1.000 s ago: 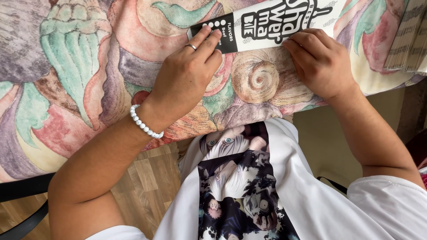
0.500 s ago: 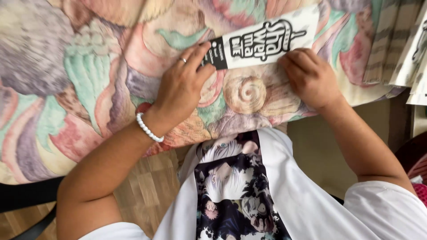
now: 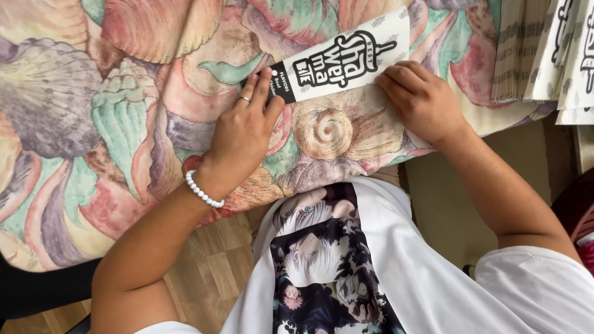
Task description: Sorting and organizing printed label sheets on a table
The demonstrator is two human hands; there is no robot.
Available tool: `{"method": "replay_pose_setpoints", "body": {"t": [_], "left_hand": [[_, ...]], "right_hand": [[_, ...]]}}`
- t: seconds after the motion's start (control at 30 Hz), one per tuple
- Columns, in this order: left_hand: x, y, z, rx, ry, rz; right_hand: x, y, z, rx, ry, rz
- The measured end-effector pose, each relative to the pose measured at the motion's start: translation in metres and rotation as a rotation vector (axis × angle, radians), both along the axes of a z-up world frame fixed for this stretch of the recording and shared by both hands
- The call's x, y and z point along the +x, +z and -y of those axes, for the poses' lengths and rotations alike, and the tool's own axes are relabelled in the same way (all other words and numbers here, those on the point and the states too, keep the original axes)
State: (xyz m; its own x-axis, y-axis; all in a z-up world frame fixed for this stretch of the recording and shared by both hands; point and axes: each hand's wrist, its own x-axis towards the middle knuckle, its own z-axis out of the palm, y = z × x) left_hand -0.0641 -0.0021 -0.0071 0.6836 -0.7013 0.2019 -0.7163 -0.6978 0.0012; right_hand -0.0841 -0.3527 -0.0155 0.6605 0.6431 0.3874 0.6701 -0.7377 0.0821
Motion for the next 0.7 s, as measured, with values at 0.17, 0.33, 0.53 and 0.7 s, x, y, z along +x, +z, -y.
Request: {"method": "replay_pose_setpoints", "body": {"t": [0.17, 0.33, 0.53, 0.7], "left_hand": [[0.008, 0.012, 0.004, 0.096, 0.007, 0.069], [0.013, 0.012, 0.005, 0.157, -0.025, 0.077], [0.009, 0.015, 0.009, 0.269, 0.0, 0.065], [0.01, -0.014, 0.013, 0.173, 0.052, 0.155]], "right_hand": [[0.002, 0.002, 0.001, -0.053, 0.013, 0.014], [0.01, 0.006, -0.009, -0.063, -0.109, -0.067], [0.044, 0.018, -0.115, -0.066, 0.09, -0.027], [0.059, 0.012, -0.147, -0.177, 0.054, -0.073]]}}
